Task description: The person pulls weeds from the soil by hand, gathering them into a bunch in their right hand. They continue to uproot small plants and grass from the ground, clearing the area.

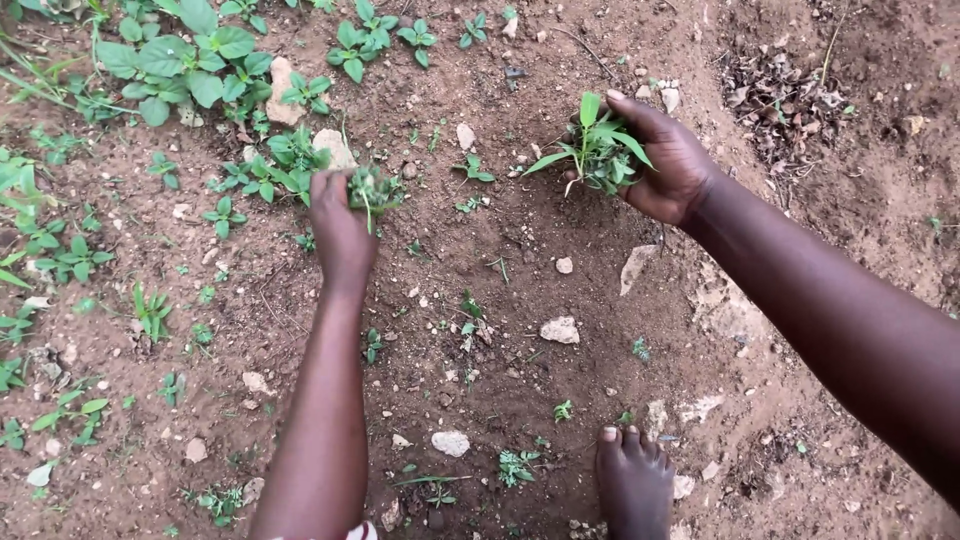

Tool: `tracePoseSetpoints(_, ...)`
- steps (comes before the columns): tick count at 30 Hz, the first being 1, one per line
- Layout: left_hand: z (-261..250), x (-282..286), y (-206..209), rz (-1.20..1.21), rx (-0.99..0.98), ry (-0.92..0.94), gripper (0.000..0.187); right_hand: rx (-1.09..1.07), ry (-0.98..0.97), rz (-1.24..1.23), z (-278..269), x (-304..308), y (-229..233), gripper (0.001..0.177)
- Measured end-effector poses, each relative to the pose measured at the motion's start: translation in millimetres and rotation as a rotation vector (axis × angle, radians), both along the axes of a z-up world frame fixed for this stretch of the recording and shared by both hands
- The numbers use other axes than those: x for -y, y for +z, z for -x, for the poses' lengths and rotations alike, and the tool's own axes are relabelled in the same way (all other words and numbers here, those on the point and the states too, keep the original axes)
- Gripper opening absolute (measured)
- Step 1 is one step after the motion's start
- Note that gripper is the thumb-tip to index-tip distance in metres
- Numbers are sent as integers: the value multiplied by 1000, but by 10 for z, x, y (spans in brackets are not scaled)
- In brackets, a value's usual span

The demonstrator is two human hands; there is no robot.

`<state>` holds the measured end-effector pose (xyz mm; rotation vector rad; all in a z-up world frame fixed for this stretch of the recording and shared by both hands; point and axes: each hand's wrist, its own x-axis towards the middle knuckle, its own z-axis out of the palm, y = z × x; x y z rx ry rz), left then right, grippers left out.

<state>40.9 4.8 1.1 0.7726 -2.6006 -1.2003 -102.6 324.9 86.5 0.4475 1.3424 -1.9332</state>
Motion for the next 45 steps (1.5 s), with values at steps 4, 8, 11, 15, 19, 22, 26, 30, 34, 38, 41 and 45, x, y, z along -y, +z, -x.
tracePoseSetpoints(4, -97, -248, 160, -271, 8, 16, 36, -25, 16, -52, 8, 55, 7, 21)
tracePoseSetpoints(8, 3, -342, -9, -263, -116, 65, 57, -24, 41, -110, 12, 95, 58, 22)
tracePoseSetpoints(11, 3, -347, -92, -185, -93, 14, 54, -4, 7, -66, 5, 78, 41, 24)
tracePoseSetpoints(15, 22, -297, -170, -39, -45, -4, 35, -17, 9, 62, 8, 46, 21, 23)
tracePoseSetpoints(19, 24, -495, -18, -135, -108, -39, 35, 3, 5, 53, 11, 33, -9, 21)
tracePoseSetpoints(22, 67, -573, 35, -213, -129, -4, 32, -2, 7, 58, 2, 26, -25, 23)
tracePoseSetpoints(26, 123, -543, -4, 39, -37, -72, 24, -8, 10, 71, 25, -4, -61, 21)
tracePoseSetpoints(30, 64, -571, 57, -127, 64, -40, 19, 12, -23, 55, 25, 3, -44, 20)
tracePoseSetpoints(34, 81, -465, -202, 89, -27, -111, 10, 39, -41, 64, 35, -2, -66, 22)
tracePoseSetpoints(38, 477, -548, -27, 41, -21, -56, 18, 6, -13, 93, 58, 22, -66, 19)
tracePoseSetpoints(41, 649, -653, -10, 77, -17, -95, 25, 33, -17, 41, 39, 28, -39, 22)
tracePoseSetpoints(45, 618, -847, 128, 108, 123, -223, 43, 2, -42, 48, 31, 56, -36, 20)
